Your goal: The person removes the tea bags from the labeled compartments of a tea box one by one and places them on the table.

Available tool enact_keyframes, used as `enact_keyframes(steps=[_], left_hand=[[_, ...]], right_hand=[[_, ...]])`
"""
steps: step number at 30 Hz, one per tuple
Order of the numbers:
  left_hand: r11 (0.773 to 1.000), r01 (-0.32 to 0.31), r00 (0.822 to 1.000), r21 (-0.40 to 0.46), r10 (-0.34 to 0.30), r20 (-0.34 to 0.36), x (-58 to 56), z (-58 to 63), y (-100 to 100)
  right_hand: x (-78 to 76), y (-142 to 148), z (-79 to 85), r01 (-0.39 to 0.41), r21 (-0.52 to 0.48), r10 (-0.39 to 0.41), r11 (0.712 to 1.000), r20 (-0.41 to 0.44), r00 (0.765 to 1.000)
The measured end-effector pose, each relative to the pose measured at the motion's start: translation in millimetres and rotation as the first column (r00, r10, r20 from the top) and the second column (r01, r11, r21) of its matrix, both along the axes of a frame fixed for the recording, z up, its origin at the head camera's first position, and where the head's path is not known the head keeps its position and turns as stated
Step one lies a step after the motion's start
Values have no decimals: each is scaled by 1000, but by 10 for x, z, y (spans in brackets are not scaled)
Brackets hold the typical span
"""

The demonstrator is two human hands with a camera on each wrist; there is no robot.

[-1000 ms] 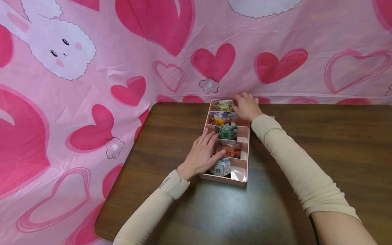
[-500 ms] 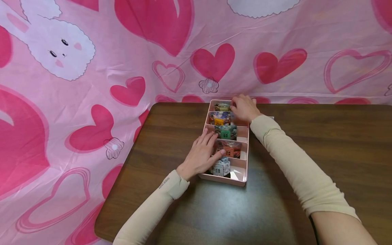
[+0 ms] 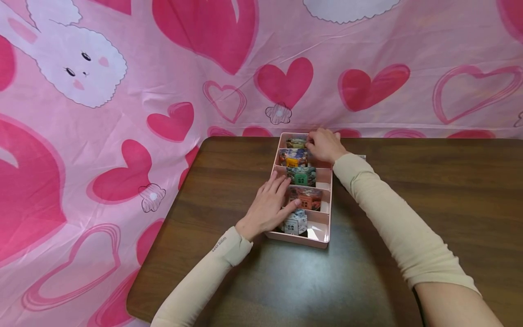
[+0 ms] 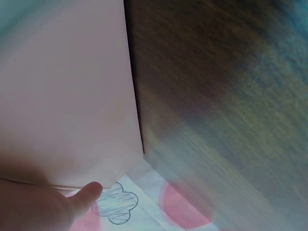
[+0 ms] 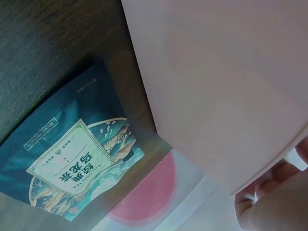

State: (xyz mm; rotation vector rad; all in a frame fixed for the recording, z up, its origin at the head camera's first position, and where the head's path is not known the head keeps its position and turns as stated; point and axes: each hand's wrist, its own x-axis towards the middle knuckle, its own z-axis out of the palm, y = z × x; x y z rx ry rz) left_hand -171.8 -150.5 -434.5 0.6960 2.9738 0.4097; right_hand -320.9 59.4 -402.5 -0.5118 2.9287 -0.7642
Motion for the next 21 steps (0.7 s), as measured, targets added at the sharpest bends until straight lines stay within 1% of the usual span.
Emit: enact_keyframes(steps=[7, 11, 17, 21], left_hand=[[1000, -2, 1000, 1, 2, 7, -4, -3, 0], [1000, -1, 1000, 2, 1, 15, -3, 8, 4], [1000, -4, 1000, 5, 4, 19, -1, 23, 10], [1000, -5, 1000, 3, 4, 25, 3, 26, 9]], right_hand=[[-7, 22, 36, 6, -18, -5, 1000, 24, 1000], [-5, 54, 70, 18, -44, -17, 999, 20, 1000], [7, 116, 128, 18, -76, -18, 997, -9, 1000], [2, 159, 149, 24, -117, -26, 993, -14, 1000]])
